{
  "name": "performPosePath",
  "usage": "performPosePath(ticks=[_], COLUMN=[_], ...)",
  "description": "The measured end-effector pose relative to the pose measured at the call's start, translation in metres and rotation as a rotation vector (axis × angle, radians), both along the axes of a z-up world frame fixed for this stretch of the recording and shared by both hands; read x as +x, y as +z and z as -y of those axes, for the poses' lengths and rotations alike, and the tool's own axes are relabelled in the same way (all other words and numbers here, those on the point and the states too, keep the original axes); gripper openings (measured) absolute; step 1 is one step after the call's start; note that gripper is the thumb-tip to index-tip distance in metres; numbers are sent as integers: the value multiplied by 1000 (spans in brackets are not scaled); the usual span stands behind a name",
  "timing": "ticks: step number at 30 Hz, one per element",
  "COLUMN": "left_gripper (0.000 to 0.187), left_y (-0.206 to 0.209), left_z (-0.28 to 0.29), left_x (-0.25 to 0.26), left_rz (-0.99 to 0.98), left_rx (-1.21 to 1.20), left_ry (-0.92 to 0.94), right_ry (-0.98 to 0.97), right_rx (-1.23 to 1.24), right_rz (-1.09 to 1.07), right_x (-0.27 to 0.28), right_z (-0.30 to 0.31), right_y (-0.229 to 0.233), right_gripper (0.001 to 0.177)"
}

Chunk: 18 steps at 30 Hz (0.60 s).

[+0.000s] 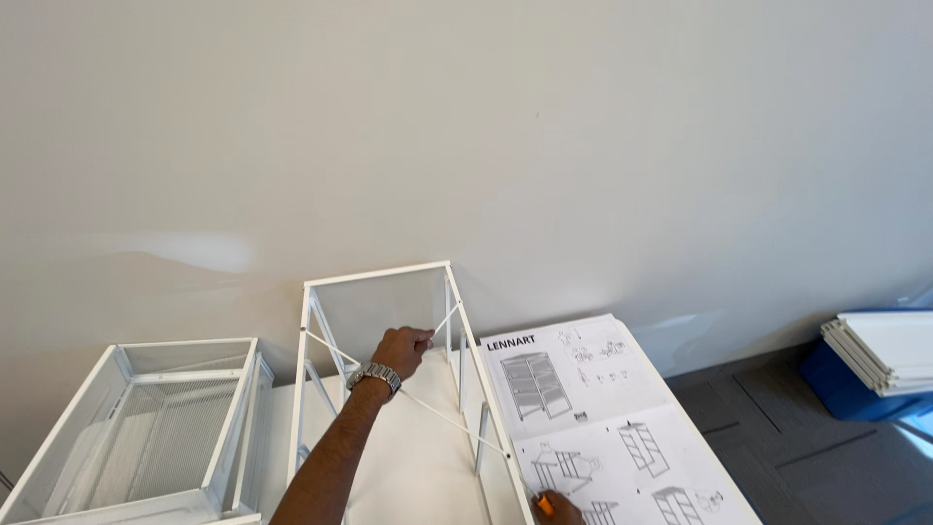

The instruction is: The person assembles a white wire drawer unit by aligning the frame components and securing the horizontal support bars with a screwdriver.

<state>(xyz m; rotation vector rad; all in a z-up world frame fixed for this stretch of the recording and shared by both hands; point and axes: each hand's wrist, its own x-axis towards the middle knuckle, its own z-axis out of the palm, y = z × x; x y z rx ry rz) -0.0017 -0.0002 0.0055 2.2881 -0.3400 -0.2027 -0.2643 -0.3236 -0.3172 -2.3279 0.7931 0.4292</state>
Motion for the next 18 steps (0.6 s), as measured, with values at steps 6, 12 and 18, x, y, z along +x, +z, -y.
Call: performPosePath(ticks=[6,12,18], left_gripper=[33,36,34], left_y=[-35,-36,-78], left_z=[-4,-4,-6], left_x=[22,19,52], left_rz=[182,214,228], left_rx=[80,53,358], left_ry=[-70,-55,96], right_ry=[-147,-249,-276], right_rx=[15,174,213], right_rz=[248,294,227], right_x=[-44,-68,-89], right_z=[-17,-23,-17], right_y=[57,67,44], right_gripper=[33,16,26])
